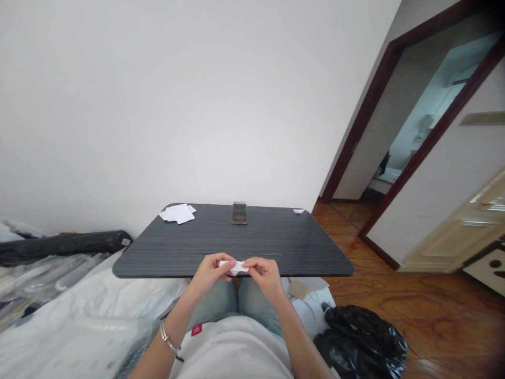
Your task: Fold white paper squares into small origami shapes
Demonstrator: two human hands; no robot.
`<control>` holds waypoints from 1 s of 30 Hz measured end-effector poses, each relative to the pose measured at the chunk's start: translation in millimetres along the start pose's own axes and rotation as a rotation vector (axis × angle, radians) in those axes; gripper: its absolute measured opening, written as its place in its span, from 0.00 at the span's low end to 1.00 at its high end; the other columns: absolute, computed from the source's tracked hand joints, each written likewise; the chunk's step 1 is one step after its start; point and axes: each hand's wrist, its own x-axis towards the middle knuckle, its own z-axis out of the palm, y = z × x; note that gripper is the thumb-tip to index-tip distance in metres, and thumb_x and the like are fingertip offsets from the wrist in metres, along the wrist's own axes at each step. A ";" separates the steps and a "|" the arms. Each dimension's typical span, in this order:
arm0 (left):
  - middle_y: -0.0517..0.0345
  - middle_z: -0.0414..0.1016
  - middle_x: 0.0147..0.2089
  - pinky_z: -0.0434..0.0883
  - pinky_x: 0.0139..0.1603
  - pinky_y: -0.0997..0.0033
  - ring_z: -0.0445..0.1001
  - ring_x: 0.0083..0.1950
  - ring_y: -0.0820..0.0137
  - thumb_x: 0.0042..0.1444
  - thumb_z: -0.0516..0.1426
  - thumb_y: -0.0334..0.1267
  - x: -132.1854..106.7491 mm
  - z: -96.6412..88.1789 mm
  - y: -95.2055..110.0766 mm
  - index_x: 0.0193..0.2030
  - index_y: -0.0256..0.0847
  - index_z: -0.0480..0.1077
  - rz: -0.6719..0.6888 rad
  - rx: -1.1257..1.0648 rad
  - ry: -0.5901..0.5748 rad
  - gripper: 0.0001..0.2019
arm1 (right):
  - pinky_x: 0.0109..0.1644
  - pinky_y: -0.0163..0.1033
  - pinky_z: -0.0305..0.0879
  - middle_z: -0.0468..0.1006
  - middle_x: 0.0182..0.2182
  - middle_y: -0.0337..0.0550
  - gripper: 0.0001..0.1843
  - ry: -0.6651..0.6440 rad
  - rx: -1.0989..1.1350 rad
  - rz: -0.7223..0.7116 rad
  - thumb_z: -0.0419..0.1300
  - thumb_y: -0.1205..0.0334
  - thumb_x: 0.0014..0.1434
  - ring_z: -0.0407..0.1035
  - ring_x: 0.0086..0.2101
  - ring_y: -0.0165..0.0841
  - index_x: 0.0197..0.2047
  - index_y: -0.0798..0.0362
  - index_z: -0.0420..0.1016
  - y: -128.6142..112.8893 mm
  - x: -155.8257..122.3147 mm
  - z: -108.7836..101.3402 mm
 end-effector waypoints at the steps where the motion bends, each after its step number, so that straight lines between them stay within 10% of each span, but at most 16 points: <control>1: 0.54 0.74 0.25 0.69 0.25 0.77 0.72 0.27 0.70 0.42 0.59 0.43 0.4 0.3 -1.3 0.30 0.32 0.71 0.002 0.023 0.001 0.14 | 0.35 0.37 0.67 0.78 0.27 0.43 0.10 0.001 -0.006 0.000 0.54 0.71 0.46 0.72 0.30 0.34 0.26 0.52 0.76 -0.8 -0.1 0.1; 30: 0.55 0.73 0.25 0.68 0.24 0.77 0.69 0.26 0.72 0.42 0.59 0.41 -0.3 9.9 -4.7 0.26 0.33 0.73 0.137 0.073 0.059 0.11 | 0.15 0.27 0.60 0.70 0.14 0.37 0.11 -0.006 0.239 0.339 0.59 0.56 0.47 0.62 0.13 0.23 0.23 0.57 0.69 0.3 0.3 11.3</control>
